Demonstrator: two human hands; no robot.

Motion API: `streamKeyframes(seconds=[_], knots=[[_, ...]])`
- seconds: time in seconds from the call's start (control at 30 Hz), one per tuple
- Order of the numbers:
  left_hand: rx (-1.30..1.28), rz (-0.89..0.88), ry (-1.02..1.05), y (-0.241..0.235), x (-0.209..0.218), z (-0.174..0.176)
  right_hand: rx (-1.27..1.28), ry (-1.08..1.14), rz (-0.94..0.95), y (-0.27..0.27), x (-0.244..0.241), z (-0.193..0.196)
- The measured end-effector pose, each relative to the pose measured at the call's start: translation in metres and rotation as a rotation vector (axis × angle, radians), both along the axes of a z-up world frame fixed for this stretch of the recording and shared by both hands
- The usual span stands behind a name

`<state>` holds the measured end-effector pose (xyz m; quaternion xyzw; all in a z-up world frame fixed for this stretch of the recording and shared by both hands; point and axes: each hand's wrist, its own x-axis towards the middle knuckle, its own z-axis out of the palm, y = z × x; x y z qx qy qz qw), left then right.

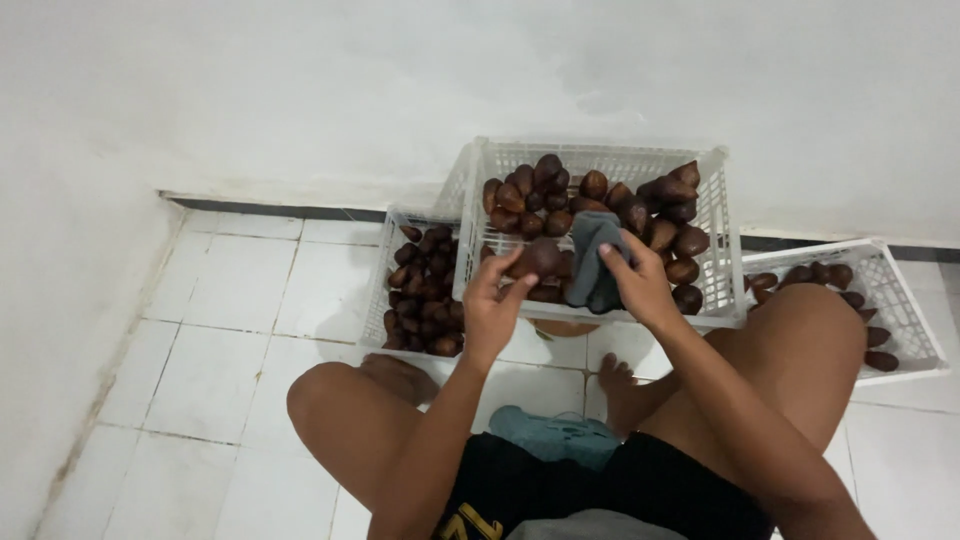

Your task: The person sits on the floor and wipes dark brown nuts with a grey cloth, picking them up one by one from a central white crate and placing them into a crate on the left. The person repeats this process for multiple nuts.

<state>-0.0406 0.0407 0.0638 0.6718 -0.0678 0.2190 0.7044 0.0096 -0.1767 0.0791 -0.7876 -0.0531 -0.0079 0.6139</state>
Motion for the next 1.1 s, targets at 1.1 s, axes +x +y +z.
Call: streamKeyframes(seconds=[1.1], knots=[[0.599, 0.268, 0.492, 0.291, 0.012, 0.038, 0.014, 0.814, 0.218, 0.348, -0.009, -0.124]])
